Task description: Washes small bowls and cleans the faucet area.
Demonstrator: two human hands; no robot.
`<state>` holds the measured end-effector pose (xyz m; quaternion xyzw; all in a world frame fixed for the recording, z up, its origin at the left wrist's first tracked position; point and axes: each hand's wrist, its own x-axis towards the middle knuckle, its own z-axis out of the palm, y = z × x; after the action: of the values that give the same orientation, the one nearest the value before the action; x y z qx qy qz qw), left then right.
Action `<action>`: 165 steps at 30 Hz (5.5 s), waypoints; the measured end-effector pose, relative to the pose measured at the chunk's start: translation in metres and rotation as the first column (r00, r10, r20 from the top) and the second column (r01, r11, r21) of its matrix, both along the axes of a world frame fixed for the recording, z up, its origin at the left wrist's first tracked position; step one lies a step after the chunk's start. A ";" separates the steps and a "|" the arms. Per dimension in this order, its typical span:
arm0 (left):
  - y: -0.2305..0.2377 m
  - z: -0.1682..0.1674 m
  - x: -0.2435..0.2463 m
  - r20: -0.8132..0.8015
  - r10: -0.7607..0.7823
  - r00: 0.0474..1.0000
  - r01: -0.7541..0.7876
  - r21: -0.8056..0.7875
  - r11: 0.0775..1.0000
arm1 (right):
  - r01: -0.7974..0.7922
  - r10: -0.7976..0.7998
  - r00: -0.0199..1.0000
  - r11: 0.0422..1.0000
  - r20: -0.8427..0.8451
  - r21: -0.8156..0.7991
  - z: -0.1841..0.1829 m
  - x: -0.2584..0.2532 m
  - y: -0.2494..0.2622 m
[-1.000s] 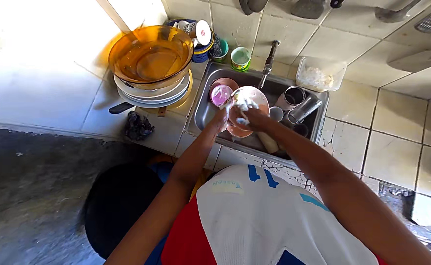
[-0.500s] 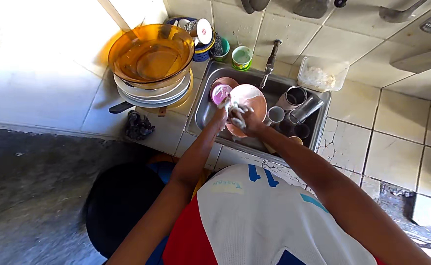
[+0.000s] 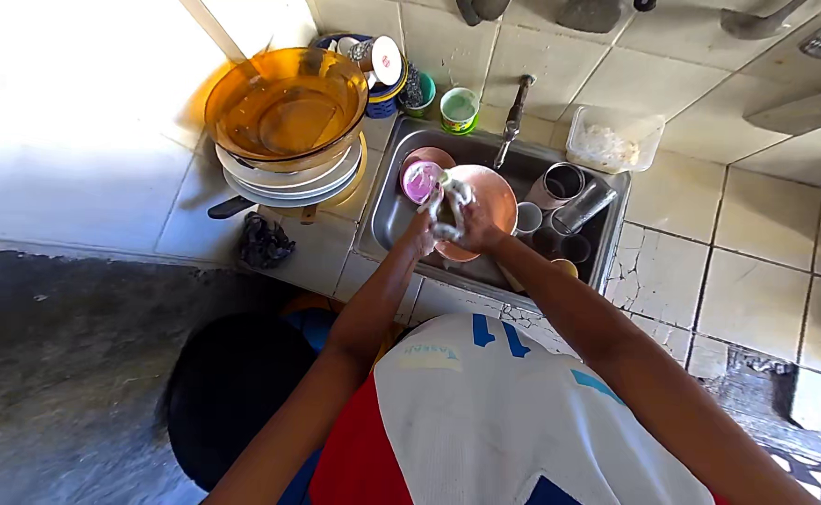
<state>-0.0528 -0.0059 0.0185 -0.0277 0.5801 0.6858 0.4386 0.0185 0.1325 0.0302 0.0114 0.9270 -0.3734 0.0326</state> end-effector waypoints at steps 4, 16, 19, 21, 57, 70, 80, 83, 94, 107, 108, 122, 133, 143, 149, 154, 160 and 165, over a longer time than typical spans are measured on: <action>-0.001 0.019 -0.009 -0.043 -0.039 0.998 0.025 -0.292 0.956 | -0.200 0.199 0.978 0.980 0.065 0.004 -0.007 0.005 -0.010; -0.022 -0.017 -0.006 0.167 0.036 0.985 -0.114 0.485 0.867 | 0.512 -0.637 0.770 0.585 0.034 -0.629 -0.028 0.001 0.074; -0.016 0.018 0.002 0.011 0.010 1.000 -0.013 0.295 0.955 | 0.552 -0.566 0.823 0.776 0.048 -0.304 -0.022 0.006 0.078; -0.009 0.023 0.006 -0.096 -0.061 0.994 0.078 0.183 0.980 | 0.492 -0.513 0.858 0.797 0.039 -0.350 -0.010 0.009 0.059; 0.009 0.045 0.007 -0.480 -0.442 0.758 0.315 -0.324 0.892 | 0.234 -0.247 0.955 0.968 0.166 0.091 0.041 -0.018 0.027; 0.015 0.047 0.014 -0.452 -0.450 0.770 0.314 -0.345 0.884 | 0.267 -0.269 0.910 0.962 0.316 0.049 0.043 -0.026 0.040; 0.027 0.024 0.008 -0.013 0.431 0.902 -0.422 0.181 0.889 | 0.463 -0.622 0.783 0.607 -0.024 -0.646 -0.027 0.017 0.031; 0.031 0.024 0.013 0.217 0.491 0.844 -0.530 0.194 0.826 | 0.489 -0.536 0.805 0.842 -0.254 -0.228 -0.026 0.038 -0.008; 0.051 0.034 0.012 -0.090 0.615 0.783 -0.622 -0.127 0.773 | 0.507 -0.504 0.862 0.854 -0.056 0.115 0.007 0.029 -0.015; 0.022 0.022 0.002 -0.304 0.227 0.925 -0.309 -0.257 0.916 | 0.283 -0.219 0.914 0.947 -0.340 0.151 -0.003 0.038 0.026; 0.019 0.017 0.000 -0.249 0.275 0.929 -0.332 -0.226 0.916 | 0.209 -0.147 0.933 0.964 -0.329 0.162 0.000 0.043 0.022; 0.027 0.011 0.009 -0.052 0.352 0.935 -0.354 -0.234 0.905 | 0.217 -0.183 0.962 0.963 -0.204 0.158 0.011 0.031 0.008; 0.033 -0.030 -0.039 -0.782 -0.281 0.556 -0.210 -0.459 0.863 | 0.428 -0.377 0.849 0.902 0.370 -0.062 -0.049 0.043 0.008; 0.011 -0.129 -0.106 -0.625 -0.774 0.103 -0.097 -0.781 0.617 | 0.145 -0.177 0.840 0.984 0.513 0.102 -0.103 0.002 0.035; 0.007 -0.120 -0.004 -0.504 -0.504 0.701 -0.059 -0.746 0.664 | -0.088 -0.083 0.825 0.958 0.559 0.273 -0.147 -0.002 0.037; 0.025 -0.001 0.010 -0.155 -0.614 0.774 0.206 -0.855 0.476 | -0.061 -0.095 0.817 0.967 0.568 0.248 -0.152 0.018 0.025; 0.027 0.037 0.015 -0.184 -0.653 0.734 0.207 -0.856 0.474 | -0.132 -0.009 0.753 0.977 0.657 0.165 -0.120 0.041 0.003; 0.035 0.063 0.022 -0.104 -0.688 0.719 0.250 -0.884 0.395 | -0.138 0.036 0.784 0.983 0.619 0.117 -0.129 0.049 0.006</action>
<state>-0.0305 0.0290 0.0820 0.1042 0.8954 0.1575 0.4032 0.0671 0.1390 -0.0990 0.0918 0.8918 -0.2736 0.3485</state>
